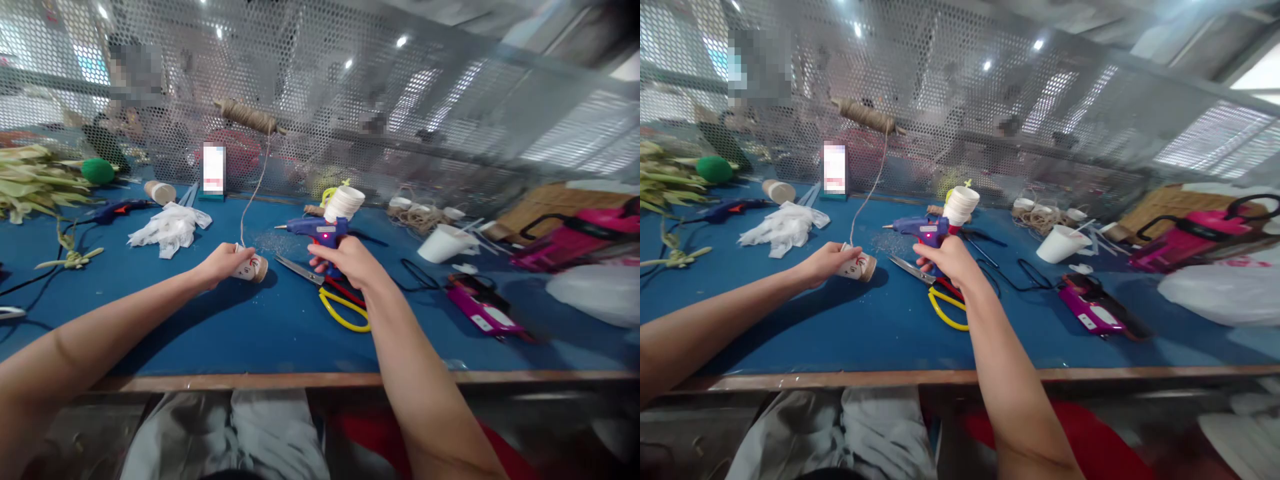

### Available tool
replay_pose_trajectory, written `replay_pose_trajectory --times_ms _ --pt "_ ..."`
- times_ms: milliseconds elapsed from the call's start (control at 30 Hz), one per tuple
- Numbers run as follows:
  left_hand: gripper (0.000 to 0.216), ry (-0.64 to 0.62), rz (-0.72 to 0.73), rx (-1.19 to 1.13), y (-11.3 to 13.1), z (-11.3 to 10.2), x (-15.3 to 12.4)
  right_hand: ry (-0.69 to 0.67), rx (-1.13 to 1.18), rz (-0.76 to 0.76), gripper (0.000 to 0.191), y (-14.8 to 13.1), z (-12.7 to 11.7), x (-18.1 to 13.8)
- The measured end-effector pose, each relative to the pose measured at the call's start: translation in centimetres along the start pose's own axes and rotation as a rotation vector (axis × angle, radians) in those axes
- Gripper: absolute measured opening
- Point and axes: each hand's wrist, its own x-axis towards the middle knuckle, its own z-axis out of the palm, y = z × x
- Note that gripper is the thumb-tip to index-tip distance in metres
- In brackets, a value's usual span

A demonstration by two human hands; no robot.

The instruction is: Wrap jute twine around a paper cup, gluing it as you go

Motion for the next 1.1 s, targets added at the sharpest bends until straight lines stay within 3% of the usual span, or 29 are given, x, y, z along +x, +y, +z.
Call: replay_pose_trajectory --times_ms 100,233,400,533,1100 --pt "0.031 0.029 -0.019 0.002 -0.1 0.0 0.1 -0.038 -0.031 -0.08 0.017 0.0 0.6 -1.5" --pt "0.031 0.026 -0.011 -0.016 -0.2 -0.1 0.2 -0.133 -0.194 -0.078 0.02 -0.1 1.1 -2.5" --pt "0.028 0.001 -0.043 -0.078 -0.2 0.0 0.5 -0.06 -0.407 -0.193 0.02 -0.5 1.9 -3.2" --pt "0.025 0.011 -0.083 -0.12 0.0 0.1 0.7 -0.062 -0.417 -0.277 0.019 0.1 2.4 -3.3" --pt "0.023 0.041 -0.134 -0.162 0.5 0.3 0.8 -0.072 -0.469 -0.337 0.018 0.0 2.4 -3.9"
